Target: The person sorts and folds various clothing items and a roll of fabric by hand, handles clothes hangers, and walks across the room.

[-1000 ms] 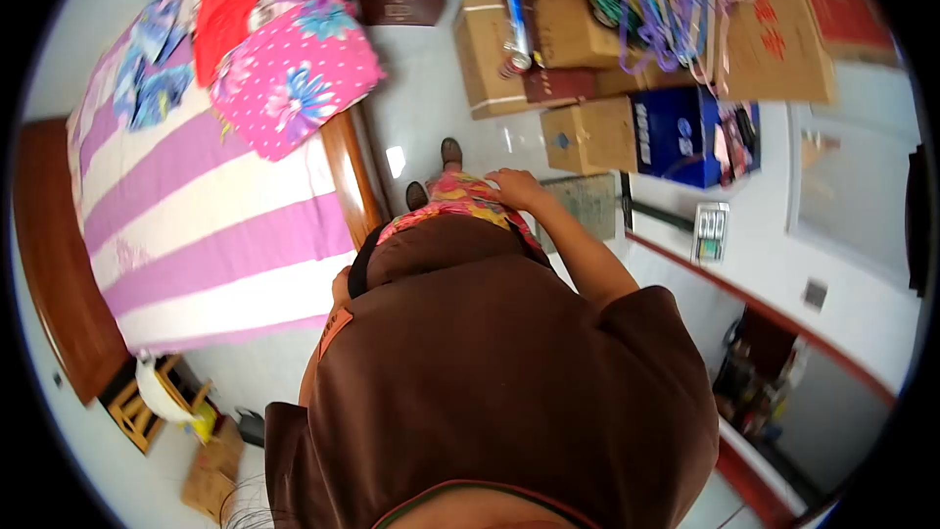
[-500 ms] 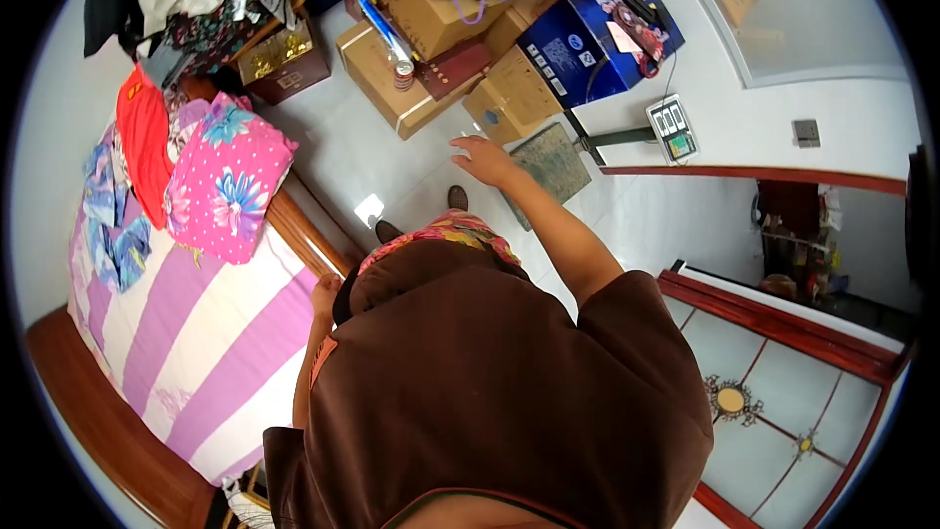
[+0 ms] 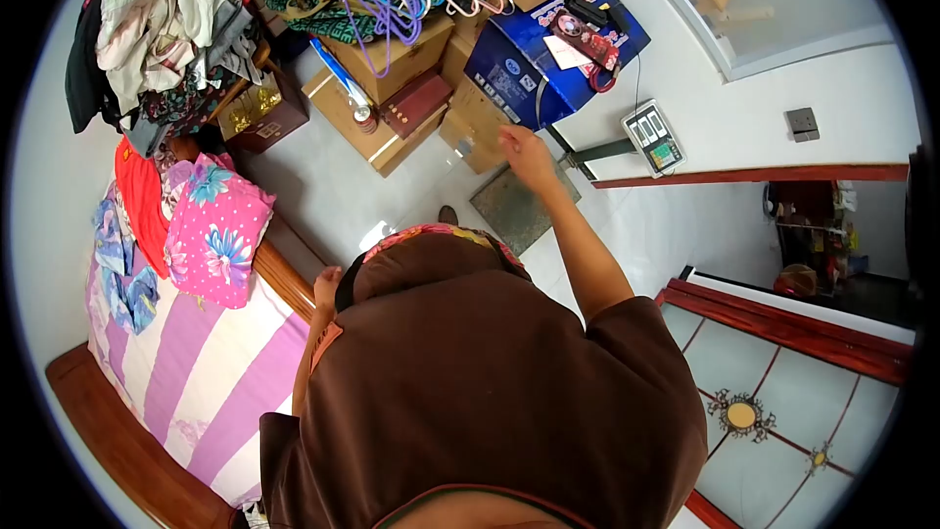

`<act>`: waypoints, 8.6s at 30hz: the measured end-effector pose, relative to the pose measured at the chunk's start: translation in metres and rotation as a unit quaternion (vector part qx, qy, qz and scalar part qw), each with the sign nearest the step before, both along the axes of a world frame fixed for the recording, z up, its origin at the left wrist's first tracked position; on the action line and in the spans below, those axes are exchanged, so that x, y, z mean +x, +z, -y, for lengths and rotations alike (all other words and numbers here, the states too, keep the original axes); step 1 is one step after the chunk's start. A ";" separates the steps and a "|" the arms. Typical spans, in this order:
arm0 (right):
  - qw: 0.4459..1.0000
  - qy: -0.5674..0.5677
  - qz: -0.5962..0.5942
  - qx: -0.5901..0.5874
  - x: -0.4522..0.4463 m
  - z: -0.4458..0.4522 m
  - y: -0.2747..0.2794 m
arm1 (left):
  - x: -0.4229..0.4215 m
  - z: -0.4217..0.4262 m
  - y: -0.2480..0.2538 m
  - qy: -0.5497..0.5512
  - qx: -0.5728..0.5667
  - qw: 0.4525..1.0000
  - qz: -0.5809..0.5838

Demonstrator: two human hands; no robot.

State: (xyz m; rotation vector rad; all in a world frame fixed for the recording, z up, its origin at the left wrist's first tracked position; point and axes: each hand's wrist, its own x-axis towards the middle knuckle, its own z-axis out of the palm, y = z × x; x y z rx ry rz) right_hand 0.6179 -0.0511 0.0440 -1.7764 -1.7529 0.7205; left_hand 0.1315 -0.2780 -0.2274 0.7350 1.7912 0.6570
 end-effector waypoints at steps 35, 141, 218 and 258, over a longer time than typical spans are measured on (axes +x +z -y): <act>0.944 -0.111 0.225 0.216 0.024 -0.132 0.032 | 0.036 -0.185 0.103 -0.077 0.029 0.996 0.016; 0.937 0.049 0.275 0.208 -0.260 -0.353 0.089 | -0.062 -0.859 0.183 0.054 0.144 0.988 0.035; 0.816 -0.184 -0.530 0.138 -0.428 -0.475 0.142 | -0.049 -0.770 0.392 -0.371 0.576 0.723 0.087; 0.537 -0.091 -0.839 0.007 -0.372 -0.472 0.149 | -0.081 -0.767 0.314 -0.242 0.073 0.737 0.626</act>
